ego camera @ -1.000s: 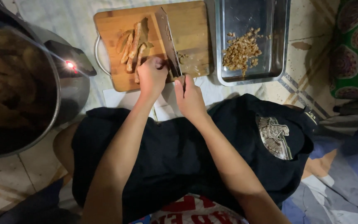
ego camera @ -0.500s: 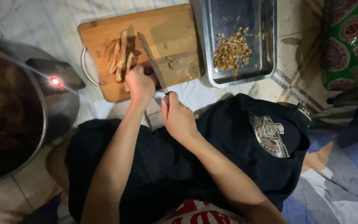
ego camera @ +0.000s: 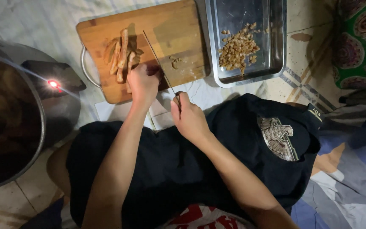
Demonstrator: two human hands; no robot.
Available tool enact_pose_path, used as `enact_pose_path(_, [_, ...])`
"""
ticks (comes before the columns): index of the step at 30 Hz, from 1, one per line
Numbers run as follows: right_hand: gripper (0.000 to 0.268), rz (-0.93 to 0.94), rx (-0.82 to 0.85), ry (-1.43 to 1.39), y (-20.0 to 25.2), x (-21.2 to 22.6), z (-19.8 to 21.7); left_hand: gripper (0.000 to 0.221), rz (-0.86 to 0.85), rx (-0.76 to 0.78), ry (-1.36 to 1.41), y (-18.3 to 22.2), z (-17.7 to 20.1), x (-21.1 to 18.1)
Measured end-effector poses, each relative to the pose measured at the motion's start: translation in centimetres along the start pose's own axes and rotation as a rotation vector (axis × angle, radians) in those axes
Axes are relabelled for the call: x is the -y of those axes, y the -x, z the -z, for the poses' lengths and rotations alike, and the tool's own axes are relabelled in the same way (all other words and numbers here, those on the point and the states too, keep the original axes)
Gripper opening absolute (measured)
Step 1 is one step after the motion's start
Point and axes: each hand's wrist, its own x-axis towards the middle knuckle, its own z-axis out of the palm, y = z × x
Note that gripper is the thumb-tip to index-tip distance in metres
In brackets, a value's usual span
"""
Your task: Cutting strips of food into smaller pieces using a cleaver on a wooden cutting board while sitting on the floor.
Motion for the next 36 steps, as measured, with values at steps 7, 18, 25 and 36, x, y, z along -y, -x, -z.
enact_pose_path(7, [0.033,-0.059,0.06,-0.054,0.2,-2.7,-0.8,0.014,-0.042,-0.01,-0.028,-0.9,-0.3,1.0])
enact_pose_path(18, [0.037,-0.066,0.043,-0.036,-1.5,-1.6,0.5,0.016,-0.051,-0.017,0.005,-1.3,-0.3,1.7])
enact_pose_path(25, [0.035,0.075,-0.094,-0.047,-7.5,-2.6,-2.1,0.021,-0.064,-0.035,0.063,-2.1,-1.3,2.9])
enact_pose_path(36, [0.037,0.0,-0.16,-0.391,-6.8,-1.8,0.0,0.022,-0.026,0.003,0.171,-2.7,-1.0,3.7])
